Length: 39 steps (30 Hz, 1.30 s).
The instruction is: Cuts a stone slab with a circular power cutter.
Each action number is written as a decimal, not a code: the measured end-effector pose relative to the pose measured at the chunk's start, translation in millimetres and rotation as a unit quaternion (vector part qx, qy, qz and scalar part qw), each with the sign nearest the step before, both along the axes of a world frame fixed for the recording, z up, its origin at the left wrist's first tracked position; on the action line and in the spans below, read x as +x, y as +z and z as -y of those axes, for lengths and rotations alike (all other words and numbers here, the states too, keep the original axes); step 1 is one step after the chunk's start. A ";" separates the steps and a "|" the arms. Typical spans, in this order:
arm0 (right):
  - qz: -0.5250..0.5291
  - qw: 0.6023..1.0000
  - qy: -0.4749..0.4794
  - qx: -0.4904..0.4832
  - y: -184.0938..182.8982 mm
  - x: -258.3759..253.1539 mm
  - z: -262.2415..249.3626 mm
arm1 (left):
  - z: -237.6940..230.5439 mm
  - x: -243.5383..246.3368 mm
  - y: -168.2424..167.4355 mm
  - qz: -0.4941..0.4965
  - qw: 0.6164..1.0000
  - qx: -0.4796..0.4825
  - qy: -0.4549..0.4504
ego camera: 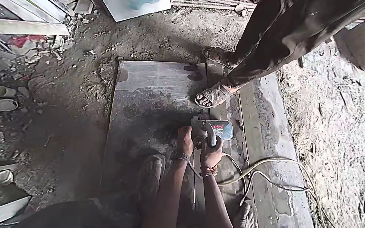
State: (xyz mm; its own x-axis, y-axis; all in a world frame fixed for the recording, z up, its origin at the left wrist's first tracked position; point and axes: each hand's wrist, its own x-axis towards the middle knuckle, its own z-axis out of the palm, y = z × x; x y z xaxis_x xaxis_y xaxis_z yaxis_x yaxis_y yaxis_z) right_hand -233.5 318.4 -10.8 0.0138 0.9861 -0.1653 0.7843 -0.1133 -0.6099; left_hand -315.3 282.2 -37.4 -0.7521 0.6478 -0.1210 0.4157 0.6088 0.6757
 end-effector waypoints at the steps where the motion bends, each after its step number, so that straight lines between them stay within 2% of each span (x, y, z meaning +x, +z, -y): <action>1: 0.001 1.000 0.000 0.005 -0.9 -1.1 -0.3 | -0.3 -0.5 -0.4 0.001 1.000 0.004 0.001; 7: 0.007 1.000 0.005 0.017 -5.2 -4.9 -2.1 | -2.3 -2.7 -3.1 -0.002 1.000 0.029 0.012; 33: 0.000 0.999 0.019 0.048 -7.2 -18.6 -14.1 | -17.8 -18.5 5.9 0.043 0.999 -0.003 0.016; 39: 0.001 0.999 0.019 0.037 -5.7 -22.1 -17.9 | -20.6 -20.7 2.4 0.022 1.000 -0.001 0.014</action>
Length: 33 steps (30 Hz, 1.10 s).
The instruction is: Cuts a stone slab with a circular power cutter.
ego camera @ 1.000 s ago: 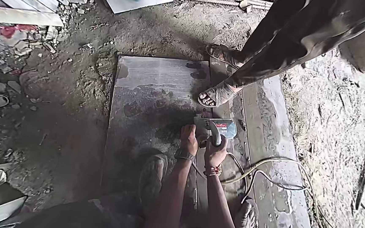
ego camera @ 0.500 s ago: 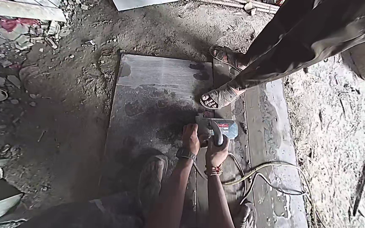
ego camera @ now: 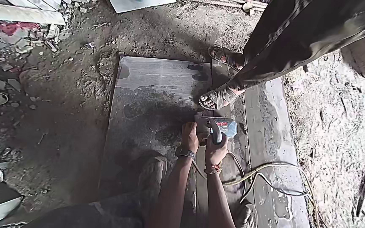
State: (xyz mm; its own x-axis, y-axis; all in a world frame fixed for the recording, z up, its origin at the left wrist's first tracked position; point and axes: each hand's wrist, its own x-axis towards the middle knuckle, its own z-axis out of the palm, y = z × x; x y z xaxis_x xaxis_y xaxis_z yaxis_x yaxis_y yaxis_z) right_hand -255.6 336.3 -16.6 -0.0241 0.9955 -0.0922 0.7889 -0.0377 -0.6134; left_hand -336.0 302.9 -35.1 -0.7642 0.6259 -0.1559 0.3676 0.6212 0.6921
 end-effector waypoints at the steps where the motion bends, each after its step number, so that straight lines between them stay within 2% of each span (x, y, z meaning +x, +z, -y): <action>1: 0.000 1.000 0.001 -0.001 0.1 -0.4 -1.0 | -0.5 -0.5 0.4 0.000 1.000 -0.003 -0.001; 6: -0.029 0.996 0.036 -0.072 4.4 2.8 -13.0 | -2.6 -2.2 -1.6 -0.010 1.000 0.010 0.003; 12: -0.165 0.967 0.115 -0.159 -8.4 13.2 -35.5 | -6.0 -3.5 -1.3 -0.019 0.999 0.025 0.017; 19: -0.105 0.985 0.111 -0.083 -2.7 4.8 -31.6 | -10.3 -8.5 -1.8 -0.014 1.000 0.006 0.012; 33: -0.078 0.990 0.100 -0.064 -3.7 -5.8 -34.3 | -17.3 -18.1 -1.6 -0.010 1.000 -0.004 0.012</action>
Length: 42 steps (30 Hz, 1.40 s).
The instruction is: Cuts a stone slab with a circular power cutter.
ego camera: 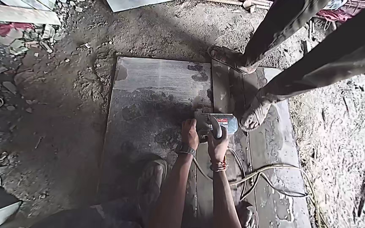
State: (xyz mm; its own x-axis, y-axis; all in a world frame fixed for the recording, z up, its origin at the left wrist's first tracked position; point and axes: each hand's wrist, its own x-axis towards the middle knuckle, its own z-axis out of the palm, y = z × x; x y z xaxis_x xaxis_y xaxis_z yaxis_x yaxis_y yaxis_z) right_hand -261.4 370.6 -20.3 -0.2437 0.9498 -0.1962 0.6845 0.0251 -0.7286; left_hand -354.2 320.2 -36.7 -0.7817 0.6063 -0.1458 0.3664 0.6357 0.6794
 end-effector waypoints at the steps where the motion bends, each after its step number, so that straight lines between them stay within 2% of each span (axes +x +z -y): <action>1: 0.000 1.000 0.000 0.000 -0.1 -0.9 -0.7 | -0.6 -1.1 -0.1 0.000 1.000 0.002 -0.001; 12: 0.001 1.000 -0.005 0.010 0.8 -8.2 -6.3 | -7.7 -8.3 5.9 0.019 1.000 -0.025 -0.002; 42: 0.023 1.000 -0.017 0.014 2.9 -28.9 -21.3 | -24.2 -26.8 1.6 0.028 1.000 0.001 0.001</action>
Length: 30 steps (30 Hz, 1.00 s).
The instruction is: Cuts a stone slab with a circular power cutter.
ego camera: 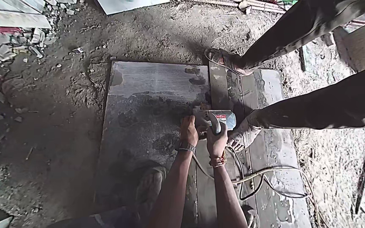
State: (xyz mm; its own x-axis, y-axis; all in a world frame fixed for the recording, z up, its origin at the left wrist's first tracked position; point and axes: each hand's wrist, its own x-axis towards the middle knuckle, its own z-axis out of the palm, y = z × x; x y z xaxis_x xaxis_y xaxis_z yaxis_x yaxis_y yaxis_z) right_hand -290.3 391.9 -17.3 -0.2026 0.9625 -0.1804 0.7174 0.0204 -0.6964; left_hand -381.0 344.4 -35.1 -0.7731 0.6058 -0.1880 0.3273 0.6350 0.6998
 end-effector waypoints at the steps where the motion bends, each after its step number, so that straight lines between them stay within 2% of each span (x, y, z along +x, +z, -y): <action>1: 0.003 1.000 0.000 0.000 0.8 -0.9 -0.6 | -0.8 -0.4 0.5 -0.002 1.000 0.000 -0.001; 8: 0.026 0.999 -0.015 -0.013 4.9 -7.8 -4.5 | -5.2 -4.1 4.5 -0.019 1.000 -0.008 -0.006; 13: 0.047 0.997 -0.030 -0.057 14.5 -13.6 -7.4 | -12.0 -10.5 16.6 0.008 0.995 -0.091 -0.025; 18: 0.056 0.995 -0.038 -0.078 18.5 -17.5 -11.7 | -14.7 -13.8 16.6 0.019 0.997 -0.078 -0.014; 30: 0.095 0.989 -0.046 -0.108 27.5 -28.0 -20.3 | -19.2 -34.2 35.8 0.019 0.974 -0.176 -0.140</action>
